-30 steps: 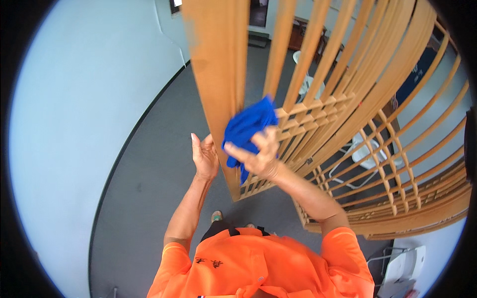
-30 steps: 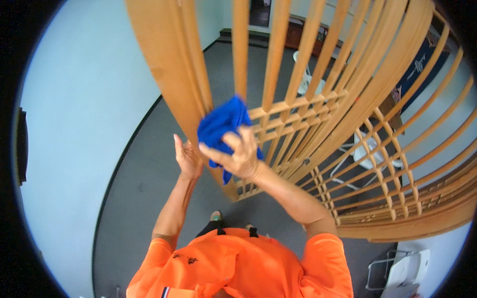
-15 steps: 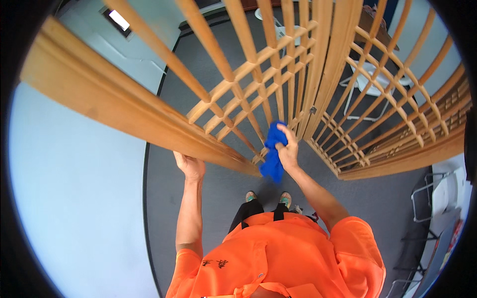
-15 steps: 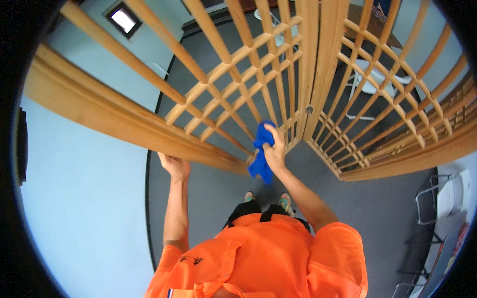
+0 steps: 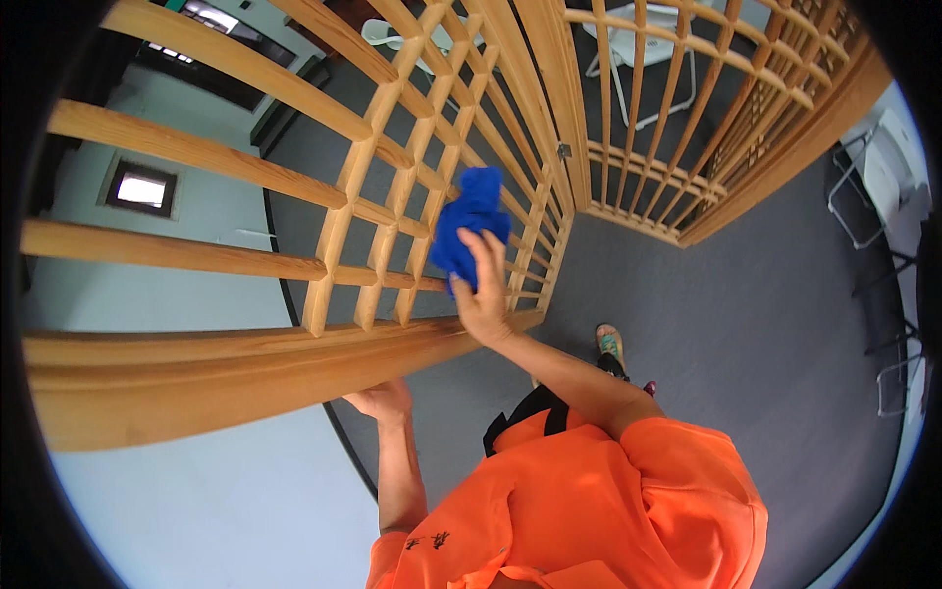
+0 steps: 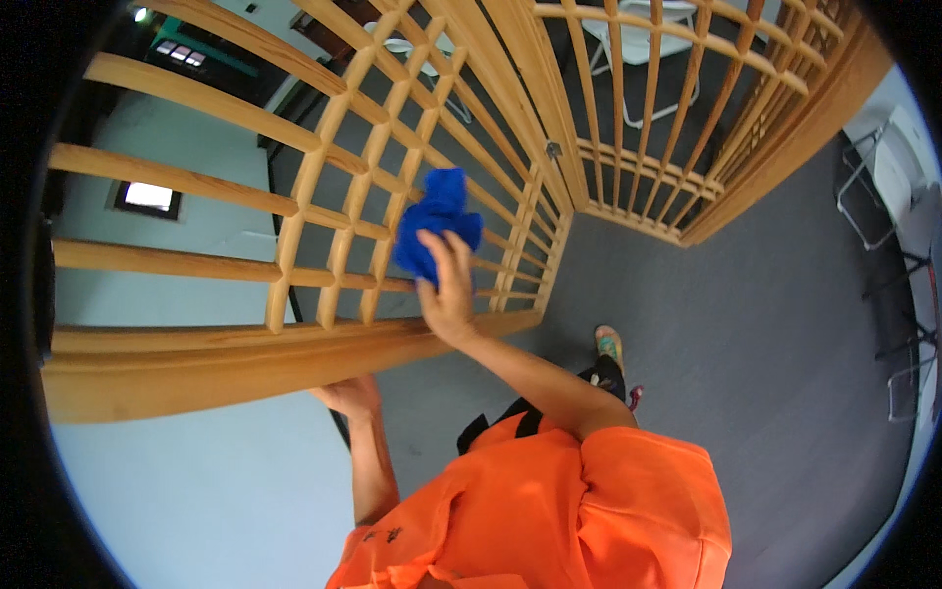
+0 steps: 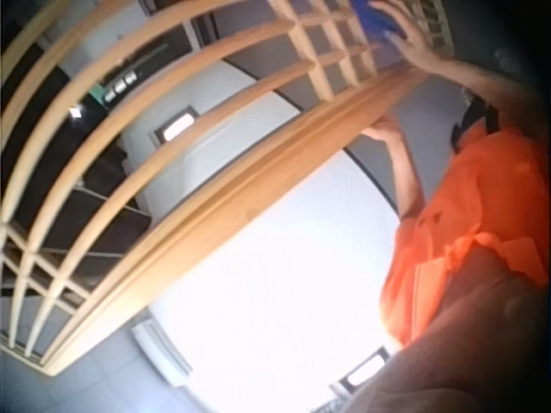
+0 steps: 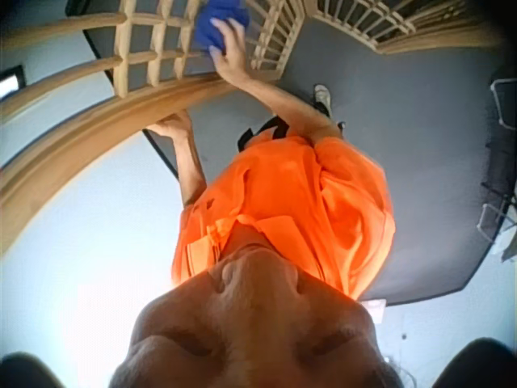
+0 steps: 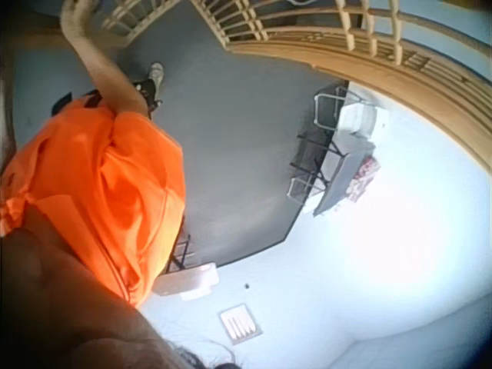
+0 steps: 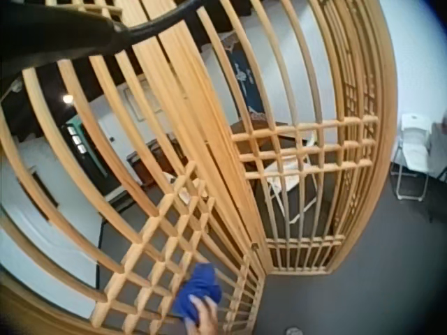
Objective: The person wipes a wooden cabinet, a wooden table, several white chairs, and a wooden room divider using a blue cloth. The person moves a plastic container on the cabinet while cleaning.
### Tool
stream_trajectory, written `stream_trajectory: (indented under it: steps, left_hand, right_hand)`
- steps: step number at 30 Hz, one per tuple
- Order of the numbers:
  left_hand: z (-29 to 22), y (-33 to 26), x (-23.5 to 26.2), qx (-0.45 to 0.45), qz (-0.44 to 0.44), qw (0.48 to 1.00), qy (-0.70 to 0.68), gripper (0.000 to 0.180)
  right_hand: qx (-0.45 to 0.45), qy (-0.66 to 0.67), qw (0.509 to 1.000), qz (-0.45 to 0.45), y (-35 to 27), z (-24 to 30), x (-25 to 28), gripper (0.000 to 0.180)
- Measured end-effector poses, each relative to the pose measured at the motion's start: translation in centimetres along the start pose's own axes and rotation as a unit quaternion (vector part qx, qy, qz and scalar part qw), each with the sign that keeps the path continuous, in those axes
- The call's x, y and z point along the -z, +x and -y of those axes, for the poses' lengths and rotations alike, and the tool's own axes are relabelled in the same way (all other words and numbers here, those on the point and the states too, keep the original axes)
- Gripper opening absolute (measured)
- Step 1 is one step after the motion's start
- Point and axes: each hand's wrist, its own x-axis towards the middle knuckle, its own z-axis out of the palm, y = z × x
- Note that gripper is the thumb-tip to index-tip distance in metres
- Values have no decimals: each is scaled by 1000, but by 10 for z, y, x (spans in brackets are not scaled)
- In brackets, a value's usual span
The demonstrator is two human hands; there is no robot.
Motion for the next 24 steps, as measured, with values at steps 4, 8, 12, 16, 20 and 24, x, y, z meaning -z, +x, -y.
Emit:
stream_trajectory:
  steps: [4, 8, 12, 16, 20, 24]
  left_hand:
    - [5, -1, 12, 26, 42, 999, 2, 58]
    - [6, 4, 17, 71, 169, 983, 12, 64]
    - [39, -4, 69, 101, 193, 975, 31, 68]
    - [71, 0, 102, 13, 344, 920, 188, 69]
    - [69, -13, 97, 124, 266, 899, 325, 62]
    - [101, -20, 137, 113, 190, 834, 505, 51]
  right_hand:
    - [-203, -104, 971, -65, -62, -139, 7, 70]
    - [-361, -183, 914, 13, -152, -225, 14, 69]
    - [-443, -159, 880, 72, -186, -199, 7, 72]
    - [-512, 139, 848, -13, -134, -154, 35, 66]
    - [-281, 141, 940, -131, -46, -125, 49, 65]
    - [-82, -6, 980, -181, 40, -166, 49, 64]
